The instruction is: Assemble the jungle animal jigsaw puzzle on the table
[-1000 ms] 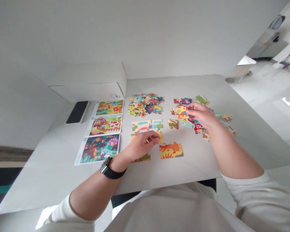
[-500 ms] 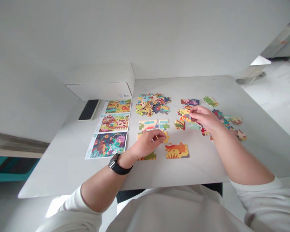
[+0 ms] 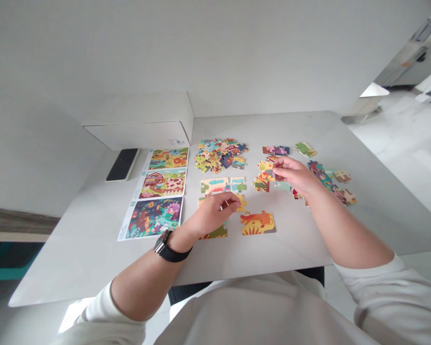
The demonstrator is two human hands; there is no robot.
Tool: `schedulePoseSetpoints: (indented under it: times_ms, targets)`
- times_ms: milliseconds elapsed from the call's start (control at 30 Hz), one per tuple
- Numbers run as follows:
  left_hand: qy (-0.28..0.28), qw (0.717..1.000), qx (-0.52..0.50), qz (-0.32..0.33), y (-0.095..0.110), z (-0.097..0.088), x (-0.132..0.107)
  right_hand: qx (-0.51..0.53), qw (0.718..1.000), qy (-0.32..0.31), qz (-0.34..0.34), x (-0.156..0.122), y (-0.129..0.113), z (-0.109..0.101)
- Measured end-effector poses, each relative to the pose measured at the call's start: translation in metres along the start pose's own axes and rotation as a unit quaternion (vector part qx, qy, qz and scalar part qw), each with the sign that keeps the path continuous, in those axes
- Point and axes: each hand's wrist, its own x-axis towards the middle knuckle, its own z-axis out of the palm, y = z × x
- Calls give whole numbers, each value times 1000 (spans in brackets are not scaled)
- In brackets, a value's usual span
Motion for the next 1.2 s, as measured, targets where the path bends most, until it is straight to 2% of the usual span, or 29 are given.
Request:
schedulePoseSetpoints:
  times_ms: [133,233,367,467,533,700,867,1200]
  targets:
    - [-4,1000,12,0,-1,0,0,-21,1000,-11,1,0,-1,1]
    - [-5,1000,30,-1,-3,0,1,-46,998,-42,-8,-2,-2,1]
    - [-3,997,71,5,-4,1,1,-104,986,-133,-7,-9,-4,1]
    - [-16,994,100,38,-2,1,-1,-178,959,-222,11,-15,-5,3]
    - [-38,990,120,72,0,3,-3,-216,943,-251,33,-17,-6,5]
    - [-109,966,157,174,4,16,-14,-262,926,-265,55,-21,-6,11]
    - [-179,925,188,276,3,32,-22,-295,911,-280,68,-23,-7,13]
    - [-195,911,238,274,0,36,-26,-454,866,-209,-9,-31,-6,19]
